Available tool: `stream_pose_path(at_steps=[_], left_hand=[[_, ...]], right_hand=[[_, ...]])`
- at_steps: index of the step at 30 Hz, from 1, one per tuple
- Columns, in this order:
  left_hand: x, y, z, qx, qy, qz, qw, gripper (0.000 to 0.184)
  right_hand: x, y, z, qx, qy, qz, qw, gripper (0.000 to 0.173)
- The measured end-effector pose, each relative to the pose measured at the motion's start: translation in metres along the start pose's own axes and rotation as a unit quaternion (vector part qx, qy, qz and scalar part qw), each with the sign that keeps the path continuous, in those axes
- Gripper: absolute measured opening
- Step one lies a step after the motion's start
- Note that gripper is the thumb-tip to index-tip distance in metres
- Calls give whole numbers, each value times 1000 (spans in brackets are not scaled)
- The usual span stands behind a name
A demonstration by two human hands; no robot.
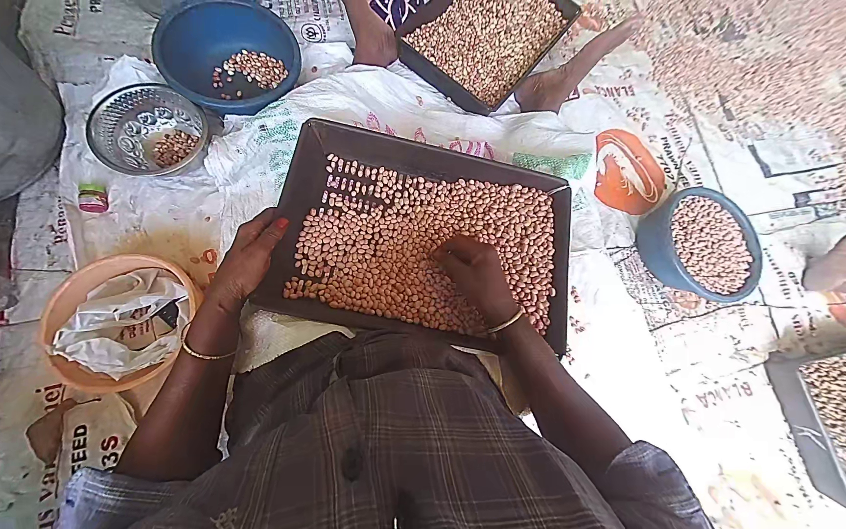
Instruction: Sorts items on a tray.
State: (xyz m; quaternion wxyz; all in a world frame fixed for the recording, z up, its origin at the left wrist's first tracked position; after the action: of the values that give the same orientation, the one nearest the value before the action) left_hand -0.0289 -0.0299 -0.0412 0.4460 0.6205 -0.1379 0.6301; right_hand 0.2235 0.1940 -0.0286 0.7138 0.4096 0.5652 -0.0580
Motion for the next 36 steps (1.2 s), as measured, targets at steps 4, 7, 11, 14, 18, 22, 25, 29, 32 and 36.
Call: stream_pose_path(at_steps=[4,7,11,14,18,22,25,29,32,36], left_hand=[[-2,1,2,-4,1,10,1000,37],[-1,0,-1,-3,6,11,1000,36],[-1,0,2,-2,10,12,1000,37],[-3,1,-5,-3,1,26,1000,36],[-3,0,-1,-6,2,40,999,35],[0,0,-11,-9,-7,48,999,33],[1,1,-8,-4,-3,56,998,32],[-2,-1,-9,-15,-2,55,998,33],[-1,0,-14,-22,-7,64,998,33],[-3,-2,-14,-23,-17,76,997,33]], right_hand=[[20,52,-12,128,-122,-323,930,23],[15,55,-28,72,-144,-247,956,18],[2,35,-55,-28,-121,-210,970,16],[-7,16,-58,-69,-115,-221,966,19],[-13,-4,-65,-62,-79,-135,986,19],[-22,-25,-98,-77,44,155,984,24],[-26,-47,-101,-67,65,281,955,25],[-23,-30,-94,-33,39,229,972,18],[-31,-27,-88,-151,11,226,962,20],[-58,-56,-73,-371,-24,246,895,15]])
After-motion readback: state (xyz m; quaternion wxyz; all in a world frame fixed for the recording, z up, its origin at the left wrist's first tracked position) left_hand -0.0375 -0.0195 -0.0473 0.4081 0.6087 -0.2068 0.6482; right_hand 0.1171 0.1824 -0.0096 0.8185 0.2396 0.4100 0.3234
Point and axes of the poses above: each hand's wrist, its own z-axis away from the middle knuckle, its own y-axis out of the back of the hand, x = y × z, the point moved 9 cm from there along -z, towards the middle knuckle, and after that the axes turned 2 degrees about y, right-handed, at the moved point
